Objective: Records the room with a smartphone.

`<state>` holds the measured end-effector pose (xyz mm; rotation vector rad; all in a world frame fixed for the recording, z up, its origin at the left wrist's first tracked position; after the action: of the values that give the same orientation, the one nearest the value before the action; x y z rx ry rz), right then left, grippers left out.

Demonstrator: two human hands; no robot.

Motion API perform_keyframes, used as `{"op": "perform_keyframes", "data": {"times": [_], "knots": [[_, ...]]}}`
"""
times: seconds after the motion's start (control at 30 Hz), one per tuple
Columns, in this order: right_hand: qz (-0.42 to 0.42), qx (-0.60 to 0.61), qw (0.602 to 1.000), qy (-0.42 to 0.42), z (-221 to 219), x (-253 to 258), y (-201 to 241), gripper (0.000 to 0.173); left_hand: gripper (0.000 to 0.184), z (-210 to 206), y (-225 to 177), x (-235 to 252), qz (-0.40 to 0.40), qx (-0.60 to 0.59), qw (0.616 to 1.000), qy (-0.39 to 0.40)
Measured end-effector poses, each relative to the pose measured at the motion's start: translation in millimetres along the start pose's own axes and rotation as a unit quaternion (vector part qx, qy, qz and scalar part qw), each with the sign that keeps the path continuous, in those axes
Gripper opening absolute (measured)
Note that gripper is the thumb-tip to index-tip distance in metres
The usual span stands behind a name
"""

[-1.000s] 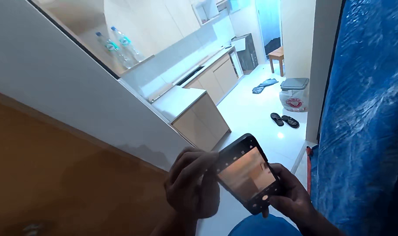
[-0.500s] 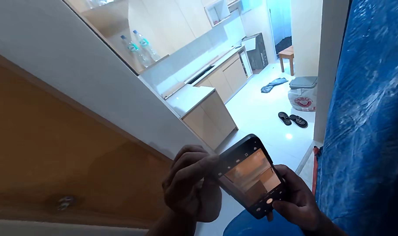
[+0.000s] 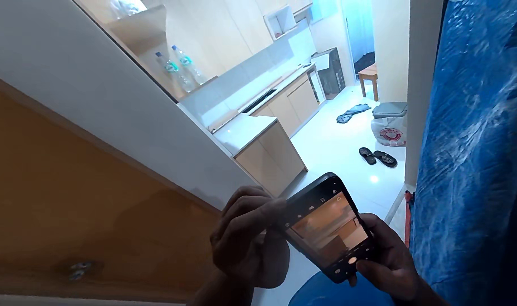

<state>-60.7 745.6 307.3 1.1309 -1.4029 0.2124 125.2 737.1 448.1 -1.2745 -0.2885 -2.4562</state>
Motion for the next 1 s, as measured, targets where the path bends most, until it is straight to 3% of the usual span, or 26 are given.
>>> {"op": "perform_keyframes", "data": {"times": [1.0], "knots": [[0.001,-0.044,0.999,-0.013,4,-3,7,0.053,0.018,-5,-4,11,-0.010,0.020,1.000,0.007]]}}
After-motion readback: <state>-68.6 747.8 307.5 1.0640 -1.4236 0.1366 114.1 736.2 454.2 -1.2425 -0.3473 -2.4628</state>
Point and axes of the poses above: each hand's wrist, its own x-axis towards the middle knuckle, its own z-axis out of the back of the hand, y = z × x, the point moved 2 cm from there along x, towards the middle knuckle, and after that the axes turned 10 degrees about y, right-handed, at the moved point
